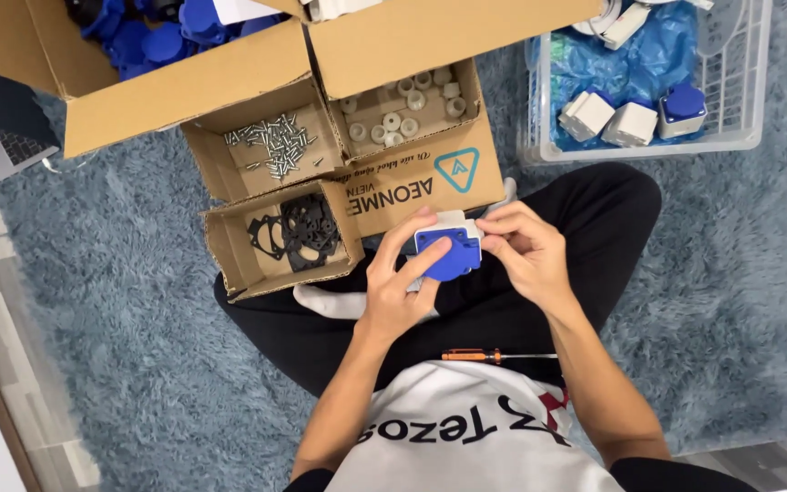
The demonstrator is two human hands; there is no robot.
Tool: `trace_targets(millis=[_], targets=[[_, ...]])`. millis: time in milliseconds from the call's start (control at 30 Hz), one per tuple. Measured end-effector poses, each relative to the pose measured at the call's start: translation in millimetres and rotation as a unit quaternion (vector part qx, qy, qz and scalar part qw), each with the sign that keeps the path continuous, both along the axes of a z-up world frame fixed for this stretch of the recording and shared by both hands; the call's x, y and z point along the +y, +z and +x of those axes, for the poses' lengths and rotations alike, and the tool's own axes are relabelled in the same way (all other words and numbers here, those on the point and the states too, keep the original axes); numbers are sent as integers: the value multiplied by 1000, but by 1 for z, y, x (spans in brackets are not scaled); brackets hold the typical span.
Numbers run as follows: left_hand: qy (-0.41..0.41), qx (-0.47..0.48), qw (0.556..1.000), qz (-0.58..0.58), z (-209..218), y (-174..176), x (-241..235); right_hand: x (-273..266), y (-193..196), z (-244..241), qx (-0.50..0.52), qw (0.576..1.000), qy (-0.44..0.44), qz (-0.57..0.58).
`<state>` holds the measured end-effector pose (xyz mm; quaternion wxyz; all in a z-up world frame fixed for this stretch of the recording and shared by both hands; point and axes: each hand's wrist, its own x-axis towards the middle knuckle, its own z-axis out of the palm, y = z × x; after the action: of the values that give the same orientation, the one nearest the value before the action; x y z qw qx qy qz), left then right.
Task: The person sits on the floor and assembles electrical components, using a screwdriver to tighten screws on a blue plastic part. They then attach a white plastic cover to the blue part and place the assembled unit into a clear plastic basket. Finally, they pick up a black electrical socket and examine it.
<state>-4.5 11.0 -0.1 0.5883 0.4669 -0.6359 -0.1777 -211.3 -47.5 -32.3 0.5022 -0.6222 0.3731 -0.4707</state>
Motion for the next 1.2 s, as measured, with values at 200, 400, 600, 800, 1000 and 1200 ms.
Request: trace_targets(millis=[200, 400, 600, 800, 1000, 1200], targets=[[5, -1, 1000, -17, -1, 1, 0, 13, -7, 11, -17, 1000, -9, -2], [-66, 47, 995, 57, 19, 12, 3, -4, 9, -4, 191, 934, 71, -294], [-119, 60, 983, 127, 27, 31, 9, -18, 16, -12, 254, 838, 93, -473], [-89, 54, 992, 79, 16, 28, 10, -14, 8, -9, 225, 890, 95, -384], [-29, -2, 1000, 6, 3, 24, 7, -1, 12, 11, 96, 983, 79, -137], [32, -75, 994, -74, -6, -2, -1, 10, -23, 4, 81, 989, 41, 118]])
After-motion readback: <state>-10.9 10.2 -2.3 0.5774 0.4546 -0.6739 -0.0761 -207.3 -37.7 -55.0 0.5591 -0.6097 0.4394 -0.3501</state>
